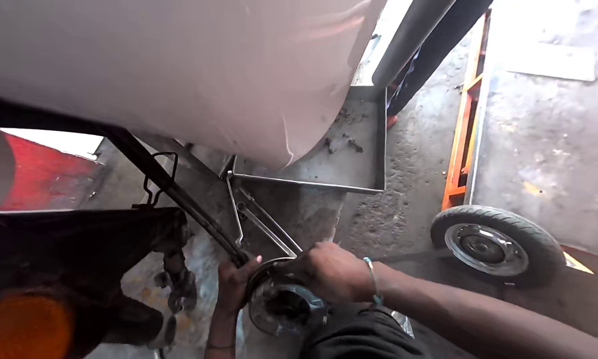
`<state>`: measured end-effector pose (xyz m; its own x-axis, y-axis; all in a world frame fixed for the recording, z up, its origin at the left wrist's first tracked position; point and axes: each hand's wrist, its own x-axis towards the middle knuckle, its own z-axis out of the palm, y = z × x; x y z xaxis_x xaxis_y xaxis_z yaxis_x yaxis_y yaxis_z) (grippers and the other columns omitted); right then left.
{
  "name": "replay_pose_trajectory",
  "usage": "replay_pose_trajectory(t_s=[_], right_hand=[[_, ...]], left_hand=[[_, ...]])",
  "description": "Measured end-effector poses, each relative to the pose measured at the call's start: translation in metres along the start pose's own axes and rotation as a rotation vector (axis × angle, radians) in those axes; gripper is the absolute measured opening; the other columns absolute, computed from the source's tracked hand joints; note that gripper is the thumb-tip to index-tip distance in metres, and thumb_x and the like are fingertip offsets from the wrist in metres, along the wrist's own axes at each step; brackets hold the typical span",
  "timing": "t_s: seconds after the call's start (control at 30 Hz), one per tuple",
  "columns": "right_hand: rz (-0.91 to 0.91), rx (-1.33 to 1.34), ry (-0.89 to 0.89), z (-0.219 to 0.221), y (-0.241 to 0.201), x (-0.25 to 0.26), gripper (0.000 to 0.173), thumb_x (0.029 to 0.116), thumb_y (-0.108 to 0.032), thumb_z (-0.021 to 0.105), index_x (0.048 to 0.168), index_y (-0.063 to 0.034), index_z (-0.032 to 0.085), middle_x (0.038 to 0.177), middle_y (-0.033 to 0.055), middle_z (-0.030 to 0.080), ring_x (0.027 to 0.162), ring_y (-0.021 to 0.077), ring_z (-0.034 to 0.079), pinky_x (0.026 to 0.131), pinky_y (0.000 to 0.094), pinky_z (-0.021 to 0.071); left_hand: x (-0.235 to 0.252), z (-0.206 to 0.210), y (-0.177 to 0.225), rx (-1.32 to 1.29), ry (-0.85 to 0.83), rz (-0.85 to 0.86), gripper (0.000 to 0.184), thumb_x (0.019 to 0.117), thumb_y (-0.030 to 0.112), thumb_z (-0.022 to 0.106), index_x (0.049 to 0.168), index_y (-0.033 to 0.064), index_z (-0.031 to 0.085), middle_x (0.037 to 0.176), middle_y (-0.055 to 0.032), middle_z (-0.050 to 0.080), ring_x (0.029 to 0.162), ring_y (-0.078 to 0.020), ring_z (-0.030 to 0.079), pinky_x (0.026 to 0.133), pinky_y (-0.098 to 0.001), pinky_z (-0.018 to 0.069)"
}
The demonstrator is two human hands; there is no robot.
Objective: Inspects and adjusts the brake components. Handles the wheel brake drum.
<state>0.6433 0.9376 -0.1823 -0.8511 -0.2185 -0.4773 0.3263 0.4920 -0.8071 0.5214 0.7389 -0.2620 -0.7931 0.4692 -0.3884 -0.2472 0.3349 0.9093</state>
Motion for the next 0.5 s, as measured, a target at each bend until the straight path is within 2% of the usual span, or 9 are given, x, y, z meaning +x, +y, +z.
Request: replay_pose_trajectory(t_s=[0.07, 0.1, 0.23, 0.37, 0.43, 0.5], right_hand=[[-0.052, 0.029, 0.046, 0.004, 0.007, -0.011, 0.036, 0.1068, -0.016, 0.046, 0.136, -0.011, 0.068, 0.103, 0.0213, 0.072, 0.095, 0.0394, 0.068, 0.084, 0.0604, 0.0501], [-0.047, 0.017, 0.056, 0.004, 0.007, -0.011, 0.037, 0.107, -0.017, 0.045, 0.136, -0.0119, 0.067, 0.103, 0.0213, 0.072, 0.095, 0.0397, 0.068, 0.084, 0.061, 0.0499], [0.02, -0.119, -0.013, 0.003, -0.007, 0.008, 0.029, 0.1069, -0.018, 0.046, 0.119, -0.0044, 0.069, 0.102, 0.0214, 0.069, 0.098, 0.0413, 0.067, 0.082, 0.0614, 0.0495], [-0.088, 0.031, 0.082, 0.015, 0.009, -0.014, 0.036, 0.1056, -0.014, 0.049, 0.137, -0.0125, 0.067, 0.101, 0.0217, 0.072, 0.094, 0.0404, 0.069, 0.083, 0.0614, 0.0508], [-0.087, 0.063, 0.133, 0.017, 0.014, -0.019, 0.036, 0.1038, -0.012, 0.05, 0.135, -0.0142, 0.068, 0.1, 0.0207, 0.073, 0.091, 0.0389, 0.07, 0.081, 0.0601, 0.0518], [-0.002, 0.036, 0.079, 0.014, 0.007, -0.009, 0.036, 0.106, -0.017, 0.048, 0.137, -0.0163, 0.067, 0.105, 0.021, 0.072, 0.098, 0.0406, 0.068, 0.085, 0.0624, 0.0503]], left_hand=[[0.001, 0.0, 0.0, -0.036, -0.028, 0.001, 0.015, 0.0801, -0.001, 0.063, 0.072, 0.0118, 0.06, 0.062, 0.0069, 0.061, 0.055, -0.0013, 0.058, 0.055, -0.0193, 0.0517], [0.002, 0.001, -0.001, -0.056, -0.035, 0.01, 0.017, 0.0802, -0.002, 0.062, 0.072, 0.0121, 0.059, 0.061, 0.0068, 0.061, 0.055, -0.001, 0.058, 0.055, -0.0187, 0.0516], [0.002, 0.001, -0.004, -0.067, -0.048, 0.03, 0.017, 0.0782, -0.003, 0.063, 0.071, 0.0128, 0.062, 0.061, 0.0074, 0.062, 0.055, -0.0004, 0.059, 0.054, -0.018, 0.0516], [0.002, 0.001, -0.004, -0.09, -0.067, 0.017, 0.02, 0.0776, -0.004, 0.063, 0.069, 0.0135, 0.061, 0.06, 0.0072, 0.062, 0.053, -0.0004, 0.058, 0.054, -0.0183, 0.0517], [0.003, 0.0, -0.003, -0.092, -0.064, 0.006, 0.02, 0.0789, -0.005, 0.061, 0.069, 0.0125, 0.06, 0.06, 0.006, 0.063, 0.053, -0.0012, 0.059, 0.053, -0.0186, 0.0522], [0.004, 0.0, -0.002, -0.072, -0.082, -0.004, 0.019, 0.0784, -0.004, 0.061, 0.07, 0.0129, 0.06, 0.062, 0.0067, 0.062, 0.055, -0.0009, 0.058, 0.054, -0.0183, 0.0511]])
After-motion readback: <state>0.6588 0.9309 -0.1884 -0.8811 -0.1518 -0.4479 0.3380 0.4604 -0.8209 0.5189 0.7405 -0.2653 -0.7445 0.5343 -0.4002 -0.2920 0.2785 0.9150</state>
